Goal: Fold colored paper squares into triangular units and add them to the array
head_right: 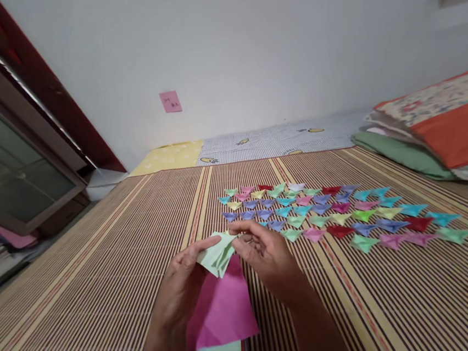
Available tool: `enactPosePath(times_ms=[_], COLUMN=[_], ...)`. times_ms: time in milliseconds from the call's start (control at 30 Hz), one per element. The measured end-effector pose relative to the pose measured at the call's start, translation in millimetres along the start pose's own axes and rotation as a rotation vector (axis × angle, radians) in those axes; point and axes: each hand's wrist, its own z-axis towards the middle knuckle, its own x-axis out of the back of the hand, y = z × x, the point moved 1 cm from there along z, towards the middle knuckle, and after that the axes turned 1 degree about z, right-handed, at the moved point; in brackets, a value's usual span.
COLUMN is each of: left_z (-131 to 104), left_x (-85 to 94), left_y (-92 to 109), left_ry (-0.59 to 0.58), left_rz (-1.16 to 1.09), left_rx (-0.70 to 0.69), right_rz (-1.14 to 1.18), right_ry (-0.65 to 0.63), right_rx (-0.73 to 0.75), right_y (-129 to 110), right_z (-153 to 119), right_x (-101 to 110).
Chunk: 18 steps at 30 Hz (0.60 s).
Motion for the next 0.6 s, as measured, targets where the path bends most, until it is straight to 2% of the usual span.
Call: enactPosePath(times_ms=[133, 300, 600], left_z=[0.1, 0.7, 2.8], left_x=[-1.7, -3.2, 1.7], left_y=[3.3, 5.1, -2.9], left_ry=[0.012, 0.041, -0.071], left_rz=[-0.071, -0.072, -0.021], left_rx=[0.025, 0.052, 0.058], right_rz=[-0.059, -0.065, -0.114], right_ry=[-0.106, -0.134, 0.007], right_rx=[0.108, 0.096, 0.159], right_y=[-1.5, -1.8, -2.3], right_z=[-0.1, -1.2, -0.2], right_x=[3.1, 0.6, -8.1])
